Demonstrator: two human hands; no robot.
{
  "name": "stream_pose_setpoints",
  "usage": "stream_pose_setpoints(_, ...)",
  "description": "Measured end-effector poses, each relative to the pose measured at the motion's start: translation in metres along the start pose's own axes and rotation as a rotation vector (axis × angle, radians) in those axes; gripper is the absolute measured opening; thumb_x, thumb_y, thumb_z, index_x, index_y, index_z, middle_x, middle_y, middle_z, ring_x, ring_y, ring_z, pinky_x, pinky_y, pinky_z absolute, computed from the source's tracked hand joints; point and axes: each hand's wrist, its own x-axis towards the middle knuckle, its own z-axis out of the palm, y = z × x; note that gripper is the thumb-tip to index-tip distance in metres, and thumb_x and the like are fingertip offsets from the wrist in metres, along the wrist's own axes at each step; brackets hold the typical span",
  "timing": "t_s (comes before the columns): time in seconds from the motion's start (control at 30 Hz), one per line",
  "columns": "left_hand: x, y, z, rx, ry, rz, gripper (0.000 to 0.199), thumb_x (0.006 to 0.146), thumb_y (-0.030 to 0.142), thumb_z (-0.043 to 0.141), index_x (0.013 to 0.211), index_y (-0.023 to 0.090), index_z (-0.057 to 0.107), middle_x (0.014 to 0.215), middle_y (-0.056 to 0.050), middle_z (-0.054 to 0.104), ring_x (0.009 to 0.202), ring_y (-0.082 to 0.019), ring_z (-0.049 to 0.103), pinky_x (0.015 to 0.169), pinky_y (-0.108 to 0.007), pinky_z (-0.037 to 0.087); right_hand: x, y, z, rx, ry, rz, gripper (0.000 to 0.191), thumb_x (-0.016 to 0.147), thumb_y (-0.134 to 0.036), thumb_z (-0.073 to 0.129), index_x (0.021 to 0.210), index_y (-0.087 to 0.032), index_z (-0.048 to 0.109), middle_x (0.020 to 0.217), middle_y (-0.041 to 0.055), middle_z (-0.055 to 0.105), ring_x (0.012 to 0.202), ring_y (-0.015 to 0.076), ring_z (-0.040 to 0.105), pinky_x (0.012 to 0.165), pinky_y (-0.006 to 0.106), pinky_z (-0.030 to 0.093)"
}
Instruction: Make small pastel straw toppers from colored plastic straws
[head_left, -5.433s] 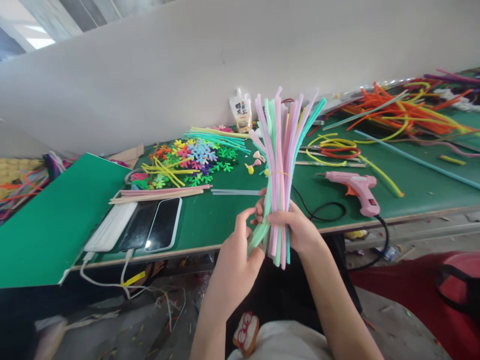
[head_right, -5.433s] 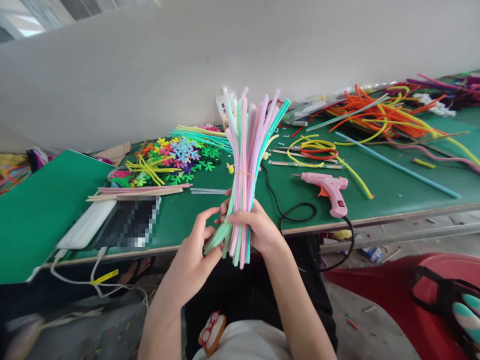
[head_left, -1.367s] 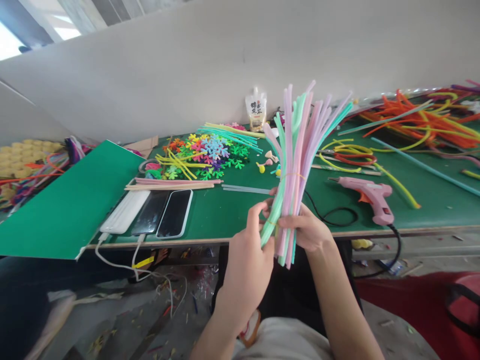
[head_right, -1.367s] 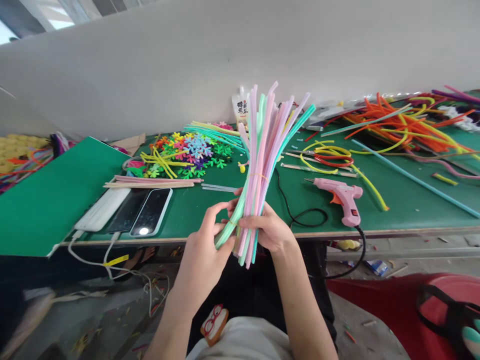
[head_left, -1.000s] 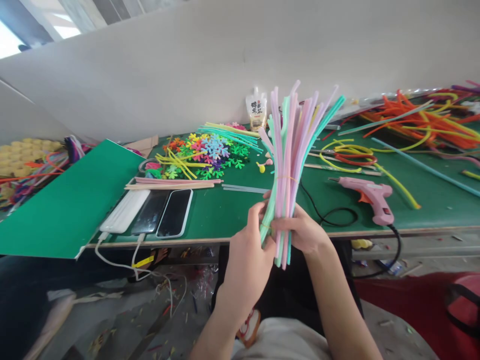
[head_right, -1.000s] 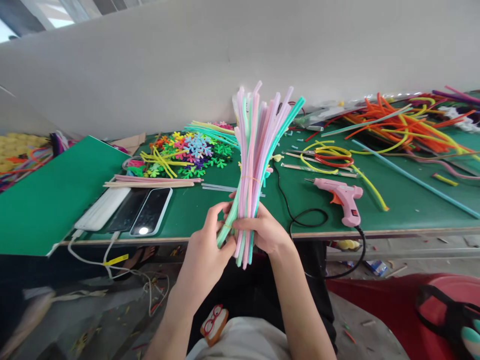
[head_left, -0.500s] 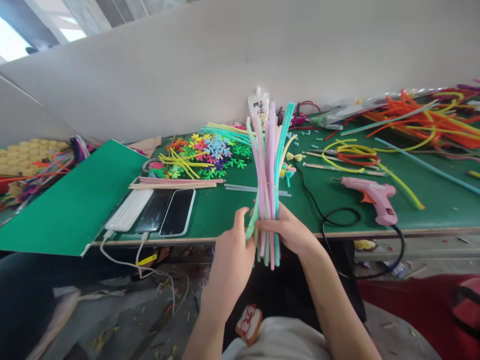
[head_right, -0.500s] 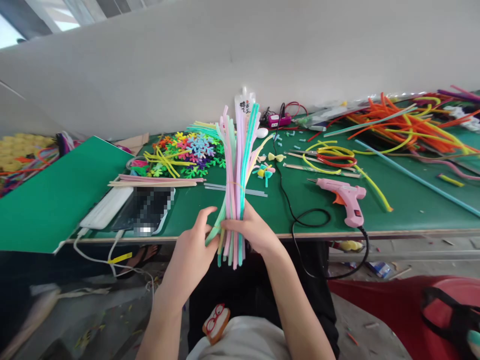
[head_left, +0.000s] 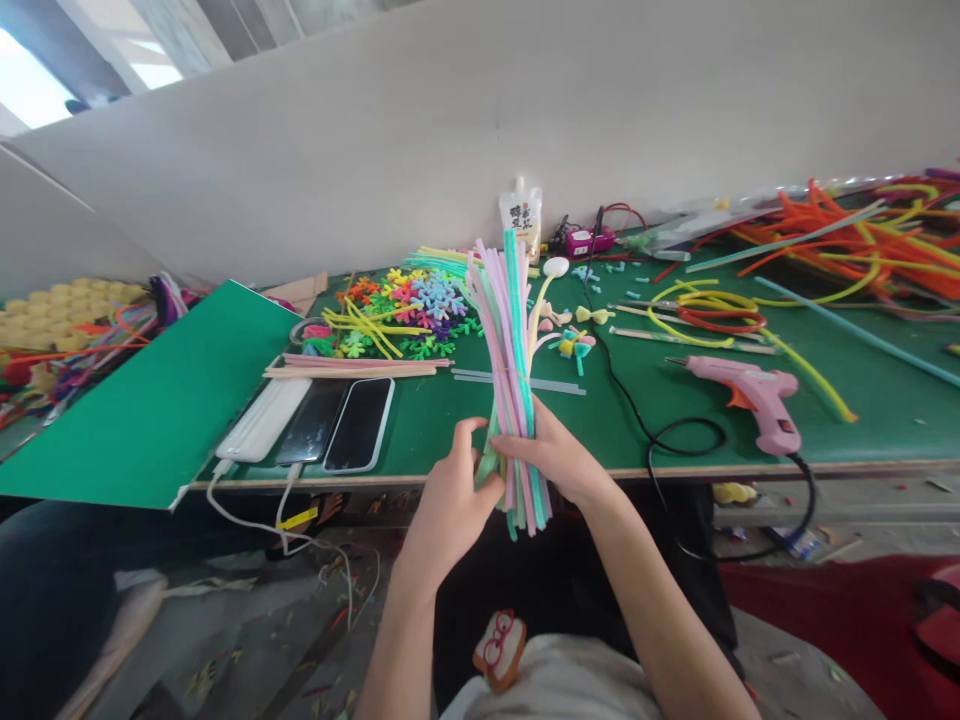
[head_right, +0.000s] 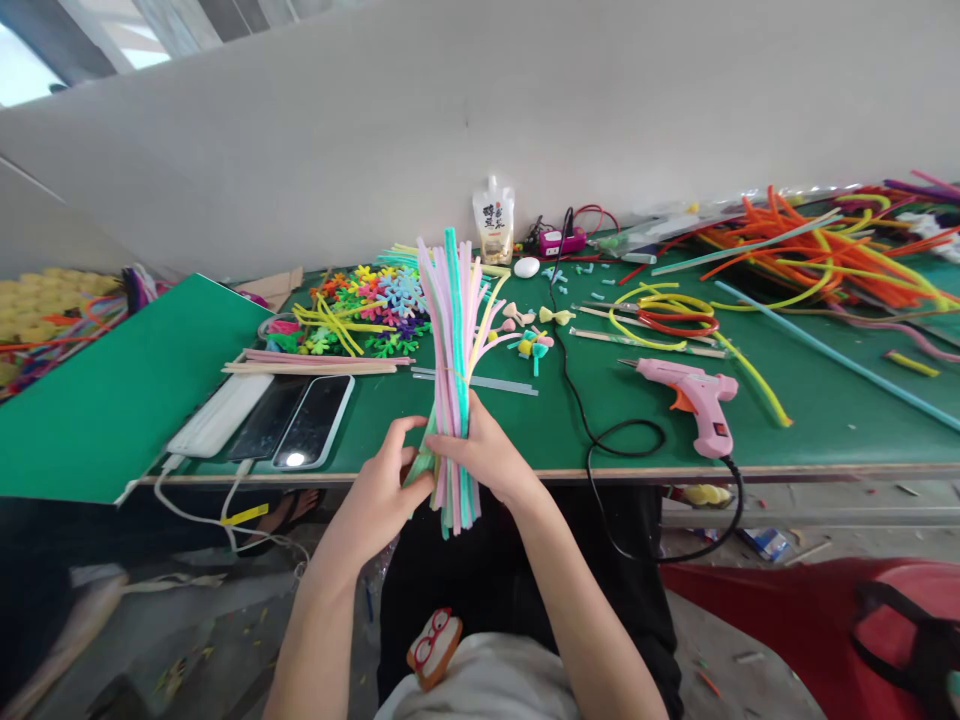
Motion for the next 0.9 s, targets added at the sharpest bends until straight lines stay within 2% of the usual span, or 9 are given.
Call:
stream_pose_setpoints(0.1,0.004,-0.007,0.001,-0.449,-0.104,-0.031,0.047,0.074,0.018,0.050,0.119,0.021,0.034,0.071,0.003,0.057,0.062,-0.011,0.054,0.060,-0.021,0.038,0.001,-0.001,0.000,-0.013,0.006,0.015,0.039,0.069,-0.025,0.061,0.105,-0.017,0.047,0.078,-0.0019,0.050,0.072,0.0129,0.051,0.065,0.026,0.044)
stream_pose_setpoints(0.2,0.008,-0.016,0.005,-0.843,-0.112,-0.072,0.056,0.068,0.020,0.060,0.118,0.019,0.034,0.069,0.002,0.060,0.062,-0.011,0.056,0.061,-0.022,0.042,0.002,0.000,-0.002,-0.039,0.003,0.051,0.028,0.072,-0.032,0.060,0.092,-0.016,0.050,0.075,-0.0017,0.051,0.068,0.0121,0.051,0.060,0.024,0.043)
stream_pose_setpoints(0.3,0.009,-0.024,0.009,-1.103,-0.132,-0.092,0.045,0.070,0.025,0.063,0.109,0.016,0.043,0.067,0.000,0.061,0.058,-0.010,0.056,0.057,-0.020,0.042,0.003,0.001,-0.006,-0.081,0.003,0.074,0.025,0.073,-0.037,0.059,0.081,-0.015,0.051,0.068,-0.0028,0.050,0.059,0.0101,0.048,0.054,0.023,0.040)
stream_pose_setpoints(0.4,0.006,-0.024,0.012,-1.244,-0.109,-0.116,0.033,0.073,0.024,0.060,0.104,0.017,0.049,0.073,-0.003,0.065,0.064,-0.010,0.059,0.062,-0.020,0.045,0.003,0.002,-0.010,-0.130,0.037,0.051,0.025,0.072,-0.039,0.060,0.075,-0.015,0.052,0.064,-0.0035,0.049,0.055,0.0089,0.045,0.051,0.022,0.038)
stream_pose_setpoints(0.5,0.005,-0.020,0.016,-1.260,-0.042,-0.066,0.037,0.066,0.018,0.067,0.101,0.018,0.054,0.077,-0.003,0.068,0.067,-0.010,0.061,0.064,-0.020,0.047,0.003,0.003,-0.014,-0.121,0.067,0.036,0.026,0.070,-0.039,0.062,0.074,-0.015,0.053,0.065,-0.0026,0.051,0.057,0.0097,0.046,0.052,0.022,0.037)
stream_pose_setpoints(0.63,0.008,-0.015,0.027,-1.125,0.070,0.080,0.036,0.056,0.012,0.075,0.089,0.016,0.061,0.077,-0.003,0.069,0.073,-0.012,0.062,0.065,-0.019,0.048,0.000,0.002,-0.017,0.059,0.035,0.073,0.028,0.069,-0.040,0.064,0.077,-0.015,0.053,0.066,-0.0018,0.053,0.058,0.0106,0.049,0.054,0.023,0.040)
stream_pose_setpoints(0.8,0.014,-0.003,0.037,-0.859,0.206,0.301,0.024,0.064,0.020,0.070,0.087,0.016,0.065,0.072,-0.002,0.066,0.062,-0.011,0.059,0.054,-0.018,0.046,-0.003,0.000,-0.018,0.247,0.002,0.114,0.032,0.067,-0.043,0.065,0.078,-0.016,0.053,0.066,-0.0020,0.054,0.058,0.0102,0.050,0.055,0.023,0.040)
stream_pose_setpoints(0.9,0.017,0.009,0.035,-0.602,0.283,0.353,0.018,0.070,0.023,0.065,0.086,0.017,0.067,0.070,-0.001,0.065,0.057,-0.011,0.056,0.049,-0.018,0.043,-0.004,0.000,-0.023,0.165,0.026,0.095,0.032,0.070,-0.047,0.060,0.073,-0.016,0.052,0.061,-0.0036,0.050,0.054,0.0089,0.045,0.051,0.022,0.036)
